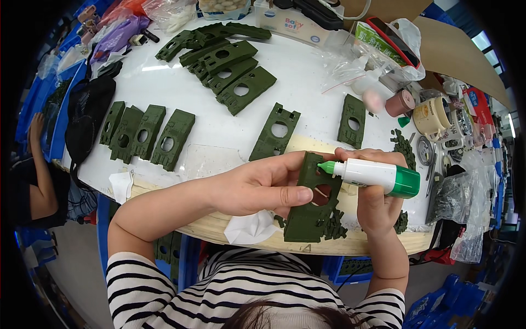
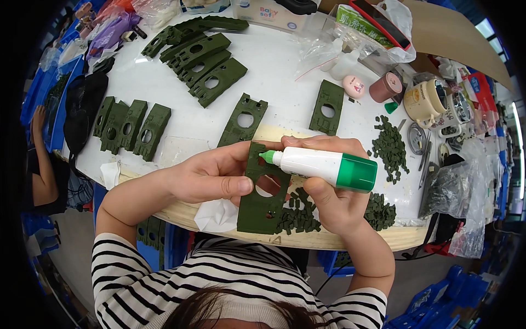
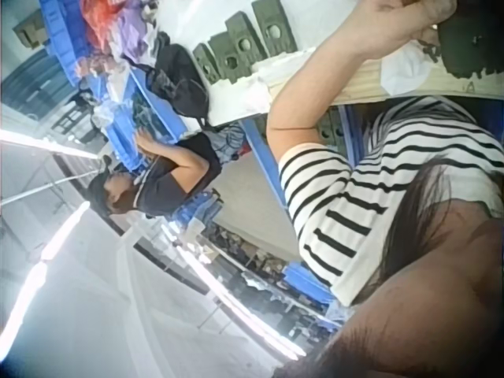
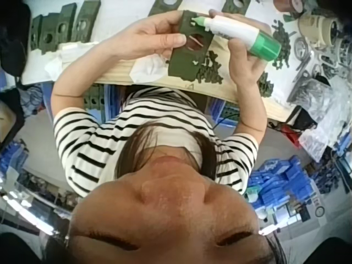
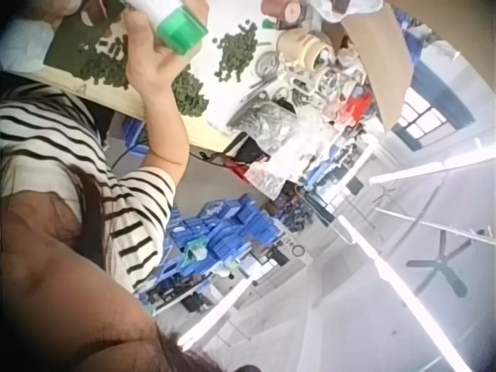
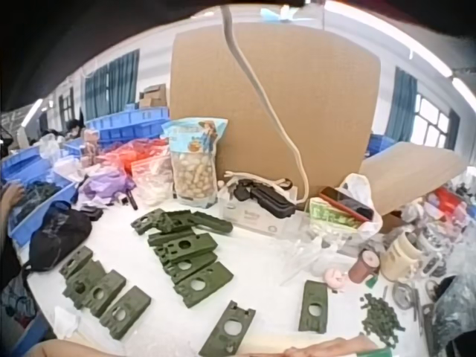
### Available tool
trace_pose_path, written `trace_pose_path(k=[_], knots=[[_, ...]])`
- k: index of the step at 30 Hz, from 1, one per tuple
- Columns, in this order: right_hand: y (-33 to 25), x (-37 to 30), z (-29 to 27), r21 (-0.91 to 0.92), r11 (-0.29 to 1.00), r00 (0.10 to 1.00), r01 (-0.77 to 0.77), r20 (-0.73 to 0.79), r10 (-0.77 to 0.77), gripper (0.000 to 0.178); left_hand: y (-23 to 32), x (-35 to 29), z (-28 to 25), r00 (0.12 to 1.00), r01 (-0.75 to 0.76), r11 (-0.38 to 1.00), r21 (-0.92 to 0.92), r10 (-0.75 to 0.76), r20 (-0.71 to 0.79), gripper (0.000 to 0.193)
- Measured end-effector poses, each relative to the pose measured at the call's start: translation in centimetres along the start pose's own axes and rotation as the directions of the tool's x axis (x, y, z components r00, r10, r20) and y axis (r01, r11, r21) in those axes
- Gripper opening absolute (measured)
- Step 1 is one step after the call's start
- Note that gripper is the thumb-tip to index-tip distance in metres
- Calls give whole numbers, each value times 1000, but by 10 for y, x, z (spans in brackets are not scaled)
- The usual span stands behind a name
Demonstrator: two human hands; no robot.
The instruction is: Assembling plastic toy tank bodies by applying glue and attaching small parts at a factory workstation.
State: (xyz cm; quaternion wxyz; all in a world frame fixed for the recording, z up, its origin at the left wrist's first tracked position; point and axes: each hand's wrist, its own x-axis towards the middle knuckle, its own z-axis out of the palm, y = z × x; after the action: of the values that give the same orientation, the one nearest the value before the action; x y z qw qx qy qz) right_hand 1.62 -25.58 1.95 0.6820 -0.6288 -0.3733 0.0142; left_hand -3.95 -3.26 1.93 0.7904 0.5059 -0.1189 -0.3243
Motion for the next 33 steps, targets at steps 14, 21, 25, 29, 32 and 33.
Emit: trace_pose_path(k=[14, 21, 25, 29, 32, 33], knots=[[1, -1, -2, -11, 1000, 1000, 13, -2, -13, 43, 1, 0, 2, 1000, -22, 997, -68, 24, 20, 56], [2, 0, 0, -11, 999, 999, 33, 12, -33, 43, 1, -1, -1, 1000, 12, 1000, 11, -13, 16, 67], [0, 0, 0, 6, 1000, 1000, 20, 4, -20, 43, 2, -1, -1, 999, 28, 1000, 8, -28, 15, 67], [0, 1, 1, 151, 988, 999, -40, -29, 45, 45, 1, 0, 1, 1000, -12, 995, -98, 15, 26, 67], [0, 2, 0, 60, 998, 1000, 9, 18, -10, 45, -2, 0, 3, 1000, -23, 986, -163, 26, 16, 66], [0, 3, -1, 45, 999, 999, 20, 31, -21, 45, -3, 0, 3, 1000, -20, 984, -179, 22, 10, 66]])
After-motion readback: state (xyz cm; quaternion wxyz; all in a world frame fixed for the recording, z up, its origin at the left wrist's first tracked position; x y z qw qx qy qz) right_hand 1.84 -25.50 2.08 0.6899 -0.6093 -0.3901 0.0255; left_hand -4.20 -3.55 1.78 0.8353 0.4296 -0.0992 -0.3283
